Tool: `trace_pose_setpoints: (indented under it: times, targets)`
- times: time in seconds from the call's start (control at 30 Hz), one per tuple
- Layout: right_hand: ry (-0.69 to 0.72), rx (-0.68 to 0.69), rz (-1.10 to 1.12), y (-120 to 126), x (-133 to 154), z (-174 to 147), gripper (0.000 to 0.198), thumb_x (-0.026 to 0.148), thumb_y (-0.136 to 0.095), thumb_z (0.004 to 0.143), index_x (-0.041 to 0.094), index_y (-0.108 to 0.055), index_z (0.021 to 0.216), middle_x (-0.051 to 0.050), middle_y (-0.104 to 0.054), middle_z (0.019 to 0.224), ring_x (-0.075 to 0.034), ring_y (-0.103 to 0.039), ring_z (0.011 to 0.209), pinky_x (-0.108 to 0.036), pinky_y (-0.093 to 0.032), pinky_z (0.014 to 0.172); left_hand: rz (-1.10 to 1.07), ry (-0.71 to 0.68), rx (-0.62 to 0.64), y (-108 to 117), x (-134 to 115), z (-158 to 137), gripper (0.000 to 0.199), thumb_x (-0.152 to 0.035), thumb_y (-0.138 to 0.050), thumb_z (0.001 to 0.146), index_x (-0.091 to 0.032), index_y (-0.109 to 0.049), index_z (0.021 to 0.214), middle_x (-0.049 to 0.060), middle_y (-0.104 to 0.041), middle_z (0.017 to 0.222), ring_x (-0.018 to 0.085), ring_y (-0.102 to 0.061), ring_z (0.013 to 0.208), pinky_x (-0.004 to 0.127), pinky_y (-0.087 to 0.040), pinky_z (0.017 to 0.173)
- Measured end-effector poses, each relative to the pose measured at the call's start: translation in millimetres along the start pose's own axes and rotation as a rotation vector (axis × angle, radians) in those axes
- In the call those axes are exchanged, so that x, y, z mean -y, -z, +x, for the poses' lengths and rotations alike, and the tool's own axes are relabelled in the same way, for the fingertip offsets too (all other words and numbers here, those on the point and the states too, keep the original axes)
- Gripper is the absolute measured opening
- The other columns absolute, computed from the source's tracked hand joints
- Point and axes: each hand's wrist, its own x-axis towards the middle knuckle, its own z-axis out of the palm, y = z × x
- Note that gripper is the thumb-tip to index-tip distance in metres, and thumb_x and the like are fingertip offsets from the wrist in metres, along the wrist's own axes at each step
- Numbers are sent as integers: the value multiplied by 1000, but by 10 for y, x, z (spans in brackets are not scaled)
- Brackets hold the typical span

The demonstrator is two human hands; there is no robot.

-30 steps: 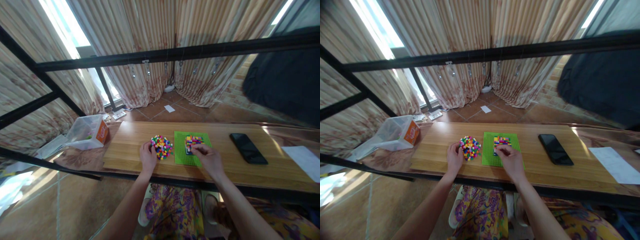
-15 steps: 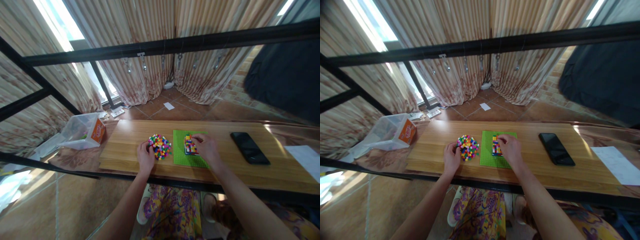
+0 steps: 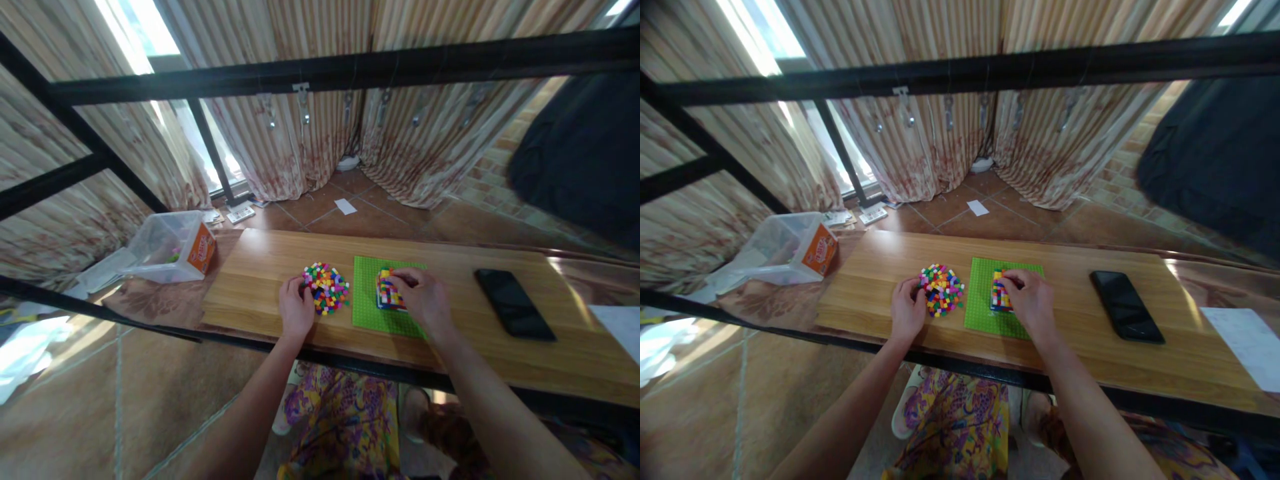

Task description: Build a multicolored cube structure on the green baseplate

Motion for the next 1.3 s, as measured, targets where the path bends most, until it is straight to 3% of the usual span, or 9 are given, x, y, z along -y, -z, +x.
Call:
trace_pose_setpoints:
  times: [0.2,0.37,0.87,0.97,1.1,1.2,1.3]
  targets:
    - [-25,-130,-21,67,-32,77,31,42,-55,82,18,-73,87,-9,-74,87,-23,-67,81,-37,-51,79,-16,16,-2,-7,-16,-8,18,-15,-53,81,-20,-61,96,9,-63,104,24,-57,106,43,-47,97]
    - [-16,-48,-151,-20,-90,184,38,47,-55,82,18,-73,99,-13,-72,101,-29,-65,100,-47,-46,93,-19,18,-4,-5,-19,-10,19,-14,-54,80,-21,-62,96,10,-63,105,24,-57,105,42,-46,97]
    - [-35,57,-250,-92,-90,168,39,48,-48,87,20,-75,91,-10,-74,90,-25,-66,80,-37,-48,73,13,34,4,-8,-64,-12,18,-12,-53,80,-18,-62,95,10,-64,105,24,-57,103,41,-45,97]
    - [48,-30,-279,-76,-64,137,38,45,-48,88,17,-73,94,-11,-74,91,-25,-65,82,-39,-47,79,35,48,14,-1,-83,-17,17,-12,-53,81,-19,-61,94,9,-64,105,23,-57,103,40,-45,97]
    - [302,-179,-314,-101,108,-57,32,37,-48,91,15,-70,98,-13,-72,98,-26,-62,95,-44,-42,94,42,46,6,-3,-89,-27,17,-12,-52,82,-18,-61,94,9,-65,105,22,-57,104,38,-44,98]
    - [440,-22,-229,-241,294,-311,26,30,-47,92,17,-69,97,-11,-70,97,-23,-61,94,-39,-45,89,34,48,5,-6,-88,-28,17,-12,-52,82,-18,-62,94,9,-65,104,23,-57,104,38,-44,97]
    - [463,169,-187,-456,417,-527,24,21,-45,92,18,-68,98,-10,-69,97,-21,-61,91,-34,-47,86,25,58,8,-3,-94,-26,17,-11,-53,81,-18,-62,94,9,-65,104,23,-57,104,38,-44,96]
